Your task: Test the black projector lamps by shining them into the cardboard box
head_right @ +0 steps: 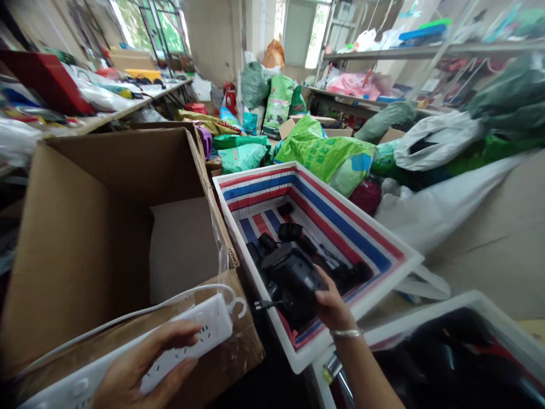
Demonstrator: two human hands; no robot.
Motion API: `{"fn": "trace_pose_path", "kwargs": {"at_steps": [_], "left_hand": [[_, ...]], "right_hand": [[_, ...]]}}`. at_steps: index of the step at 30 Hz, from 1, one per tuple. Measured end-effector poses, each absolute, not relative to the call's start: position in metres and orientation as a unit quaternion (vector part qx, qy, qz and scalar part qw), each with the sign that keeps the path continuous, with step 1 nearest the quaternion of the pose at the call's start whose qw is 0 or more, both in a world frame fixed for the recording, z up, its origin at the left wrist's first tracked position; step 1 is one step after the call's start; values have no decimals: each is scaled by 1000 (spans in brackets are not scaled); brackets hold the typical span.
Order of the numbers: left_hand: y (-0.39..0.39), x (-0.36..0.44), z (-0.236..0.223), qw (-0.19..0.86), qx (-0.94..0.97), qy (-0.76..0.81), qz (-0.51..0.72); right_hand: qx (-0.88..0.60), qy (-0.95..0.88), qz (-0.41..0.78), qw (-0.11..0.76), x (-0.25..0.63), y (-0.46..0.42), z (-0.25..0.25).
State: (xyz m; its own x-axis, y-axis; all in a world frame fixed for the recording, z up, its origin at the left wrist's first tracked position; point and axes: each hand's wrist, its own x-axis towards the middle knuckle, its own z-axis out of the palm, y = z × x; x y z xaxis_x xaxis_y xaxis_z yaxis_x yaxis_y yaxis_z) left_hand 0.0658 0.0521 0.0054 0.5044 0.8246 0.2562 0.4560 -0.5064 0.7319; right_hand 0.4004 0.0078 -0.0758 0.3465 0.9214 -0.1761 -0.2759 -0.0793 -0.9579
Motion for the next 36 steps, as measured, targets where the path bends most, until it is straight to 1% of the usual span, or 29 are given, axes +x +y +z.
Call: {"fn": "trace_pose_path", "kwargs": {"at_steps": [3, 5, 9, 13, 17, 21, 22, 23, 26, 27, 28, 31, 34, 36], "left_hand": [[58, 88, 32, 360, 792, 394, 297], [61, 99, 47, 378, 795, 383, 281], [64, 106, 63, 436, 775, 403, 217], [54, 100, 57, 398, 766, 438, 250], [35, 100, 39, 367, 749, 476, 278], [21, 107, 24, 362, 751, 483, 269], [21, 108, 23, 363, 757, 478, 260], [21, 108, 24, 363, 764, 474, 247], [28, 104, 34, 346, 783, 475, 204], [30, 103, 39, 345, 787, 473, 193], [32, 102, 44, 346, 790, 471, 188], [31, 103, 54, 346, 797, 464, 171], [26, 109, 55, 337, 810, 454, 157], [24, 113, 53, 331, 818, 443, 156]], "right_hand": [[-501, -389, 513, 579, 374, 5, -37], [-491, -453, 491, 560, 355, 3, -11], [-505, -471, 422, 587, 321, -5, 19], [-555, -458, 353, 599, 296, -14, 20], [-630, -452, 234, 587, 272, -18, 13], [-677, -447, 127, 571, 253, -12, 7], [-676, -451, 136, 567, 254, -10, 6], [-664, -464, 178, 559, 259, -7, 4], [-571, -520, 392, 500, 298, -2, -7], [-561, -530, 424, 474, 317, -2, -14], [-586, -541, 417, 436, 335, -3, -23], [-650, -537, 397, 363, 375, -10, -54], [-682, -553, 382, 288, 380, -16, -83], [-699, -559, 364, 259, 374, -16, -95]]}}
